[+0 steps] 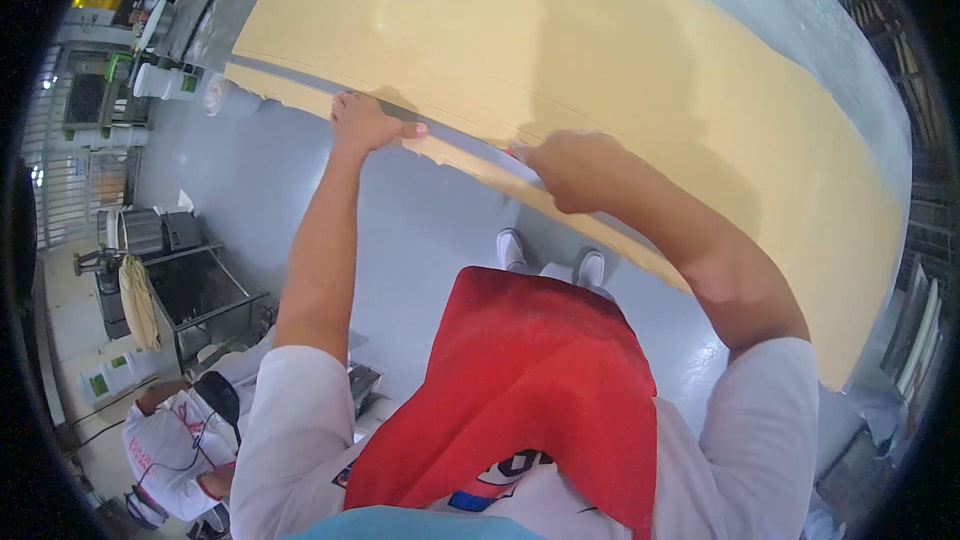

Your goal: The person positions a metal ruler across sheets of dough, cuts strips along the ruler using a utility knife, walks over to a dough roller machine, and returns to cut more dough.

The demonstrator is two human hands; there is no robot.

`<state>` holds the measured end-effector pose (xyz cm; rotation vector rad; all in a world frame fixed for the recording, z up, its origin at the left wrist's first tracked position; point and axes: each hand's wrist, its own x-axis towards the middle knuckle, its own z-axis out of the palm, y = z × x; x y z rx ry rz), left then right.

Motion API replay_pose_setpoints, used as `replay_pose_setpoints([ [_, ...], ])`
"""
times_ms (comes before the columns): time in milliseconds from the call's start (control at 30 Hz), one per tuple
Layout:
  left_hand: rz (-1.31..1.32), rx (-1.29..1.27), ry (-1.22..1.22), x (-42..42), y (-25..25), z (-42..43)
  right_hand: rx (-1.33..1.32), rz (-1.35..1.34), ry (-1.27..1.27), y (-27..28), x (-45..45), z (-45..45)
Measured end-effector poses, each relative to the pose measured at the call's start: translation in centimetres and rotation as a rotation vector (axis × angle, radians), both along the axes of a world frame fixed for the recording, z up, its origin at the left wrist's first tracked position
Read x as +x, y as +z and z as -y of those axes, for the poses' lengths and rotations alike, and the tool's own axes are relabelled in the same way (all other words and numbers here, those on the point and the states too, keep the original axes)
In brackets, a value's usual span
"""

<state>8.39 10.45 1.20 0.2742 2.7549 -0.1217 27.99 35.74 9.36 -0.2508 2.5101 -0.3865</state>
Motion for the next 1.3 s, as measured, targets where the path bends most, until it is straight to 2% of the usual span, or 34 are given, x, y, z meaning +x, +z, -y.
replay_pose_setpoints([
  [167, 0.1, -0.065, 0.003, 1.2, 0.7, -1.5, -0.019, 0.047, -0.02, 0.0, 3.4, -2.9],
  [233, 0.063, 0.02, -0.111, 4.8, 0.3, -3.2, -0.073, -0.111, 0.052, -1.8, 3.3, -2.8],
  [333, 0.058, 0.031, -0.072, 11.4, 0.3, -7.6, -0.202, -0.221, 0.048, -3.1, 3.9, -3.8],
  [367, 0.078, 0.027, -0.077, 12.8, 0.0, -8.4, -0.206, -0.202, 0.041, -3.5, 4.6, -4.4],
  [433, 0.011, -0.066, -0.092, 14.9, -1.1, -10.6, -0.224, -0.327, 0.047, -4.1, 6.3, -5.9],
  [567, 0.062, -0.139, -0.046, 15.9, 0.5, -12.7, -0.122, -0.199, 0.065, -4.8, 11.9, -9.7],
  [633, 0.108, -0.132, -0.018, 16.1, 0.6, -12.6, -0.104, -0.113, 0.033, -2.3, 15.4, -12.1],
  [667, 0.039, -0.112, -0.041, 15.8, 0.0, -12.2, -0.092, -0.041, -0.001, -1.4, 17.2, -13.1],
  [800, -0.047, -0.105, -0.053, 16.1, -0.5, -12.1, 0.003, 0.02, -0.053, -1.4, 23.2, -16.6],
  [933, 0.079, -0.098, 0.04, 15.0, -0.9, -12.1, 0.081, -0.052, -0.087, -0.8, 28.7, -19.5],
  [1033, 0.115, -0.088, 0.037, 14.7, -0.8, -12.0, 0.098, -0.036, -0.103, -0.2, 31.0, -20.8],
  [1100, -0.029, -0.099, -0.054, 14.9, -1.1, -11.7, 0.104, -0.011, -0.12, -0.1, 31.6, -21.0],
  [1233, -0.014, -0.111, -0.078, 14.7, -1.0, -11.7, 0.127, 0.048, -0.163, 0.1, 31.5, -20.7],
  [1300, 0.127, -0.113, 0.037, 14.3, -0.5, -11.9, 0.125, 0.044, -0.166, 0.1, 31.4, -20.5],
])
